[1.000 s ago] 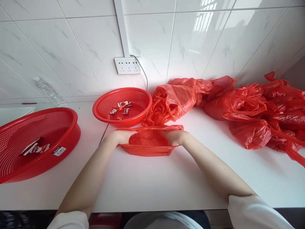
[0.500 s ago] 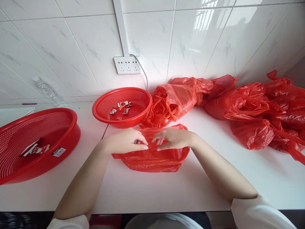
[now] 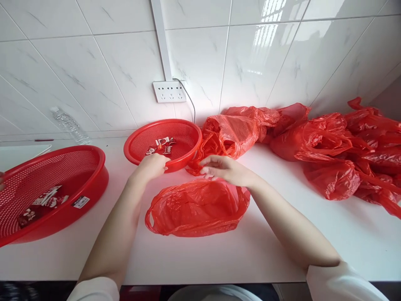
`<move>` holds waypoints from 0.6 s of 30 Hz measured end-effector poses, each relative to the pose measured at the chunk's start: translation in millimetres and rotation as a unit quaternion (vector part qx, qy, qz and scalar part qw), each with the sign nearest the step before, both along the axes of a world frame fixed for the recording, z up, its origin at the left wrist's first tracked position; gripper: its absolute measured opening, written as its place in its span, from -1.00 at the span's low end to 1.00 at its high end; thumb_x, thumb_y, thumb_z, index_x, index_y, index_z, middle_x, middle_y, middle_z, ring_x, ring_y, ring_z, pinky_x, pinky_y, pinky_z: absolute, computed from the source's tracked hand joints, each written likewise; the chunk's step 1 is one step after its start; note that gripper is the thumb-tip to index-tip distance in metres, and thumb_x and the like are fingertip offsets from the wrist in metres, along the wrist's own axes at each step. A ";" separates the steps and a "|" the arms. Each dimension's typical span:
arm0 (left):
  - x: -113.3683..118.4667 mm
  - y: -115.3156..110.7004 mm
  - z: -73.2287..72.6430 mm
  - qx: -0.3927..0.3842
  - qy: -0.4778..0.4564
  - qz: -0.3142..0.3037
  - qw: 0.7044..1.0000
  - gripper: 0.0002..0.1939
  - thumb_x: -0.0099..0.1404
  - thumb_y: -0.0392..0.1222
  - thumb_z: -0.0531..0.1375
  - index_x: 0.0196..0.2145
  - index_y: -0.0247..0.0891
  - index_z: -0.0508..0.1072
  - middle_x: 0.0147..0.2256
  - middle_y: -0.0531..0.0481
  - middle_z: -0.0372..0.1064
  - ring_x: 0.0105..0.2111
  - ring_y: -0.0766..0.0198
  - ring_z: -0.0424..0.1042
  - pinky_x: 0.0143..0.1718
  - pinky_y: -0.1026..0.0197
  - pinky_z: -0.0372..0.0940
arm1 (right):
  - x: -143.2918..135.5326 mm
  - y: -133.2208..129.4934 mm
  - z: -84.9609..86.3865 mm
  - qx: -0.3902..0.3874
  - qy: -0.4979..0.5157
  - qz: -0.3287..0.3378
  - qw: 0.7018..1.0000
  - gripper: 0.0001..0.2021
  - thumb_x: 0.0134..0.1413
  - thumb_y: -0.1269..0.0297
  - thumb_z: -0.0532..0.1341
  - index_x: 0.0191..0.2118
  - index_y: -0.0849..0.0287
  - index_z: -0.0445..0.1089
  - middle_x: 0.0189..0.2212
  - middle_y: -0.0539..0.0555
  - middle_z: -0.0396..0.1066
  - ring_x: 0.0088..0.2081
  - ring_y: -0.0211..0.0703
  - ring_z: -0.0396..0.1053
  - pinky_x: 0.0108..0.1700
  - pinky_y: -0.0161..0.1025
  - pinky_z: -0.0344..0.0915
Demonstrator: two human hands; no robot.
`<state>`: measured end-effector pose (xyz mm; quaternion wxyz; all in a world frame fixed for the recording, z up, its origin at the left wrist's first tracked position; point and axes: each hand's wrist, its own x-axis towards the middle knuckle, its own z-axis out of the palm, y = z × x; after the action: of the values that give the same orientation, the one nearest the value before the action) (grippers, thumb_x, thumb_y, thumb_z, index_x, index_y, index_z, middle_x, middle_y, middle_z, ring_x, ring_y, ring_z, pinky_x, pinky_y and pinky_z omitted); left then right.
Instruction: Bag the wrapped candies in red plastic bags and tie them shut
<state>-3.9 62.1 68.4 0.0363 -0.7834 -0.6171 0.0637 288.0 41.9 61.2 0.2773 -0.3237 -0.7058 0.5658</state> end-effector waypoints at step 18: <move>53.4 -86.6 60.0 0.133 -0.153 -0.239 0.950 -0.78 0.36 -0.12 0.12 -0.33 -0.16 0.54 -0.22 -0.04 0.49 -0.14 0.14 0.42 0.07 0.05 0.22 | 31.5 37.8 4.9 -0.190 0.222 -0.247 0.924 -0.82 0.03 0.36 0.17 -0.20 0.26 0.37 -0.51 0.06 0.48 -0.51 -0.19 0.47 -0.53 -0.31 0.52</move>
<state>49.5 -24.4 128.4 0.0599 -0.8964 -0.4128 -0.1499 319.5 79.7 66.1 0.4911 -0.4004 -0.4036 0.6600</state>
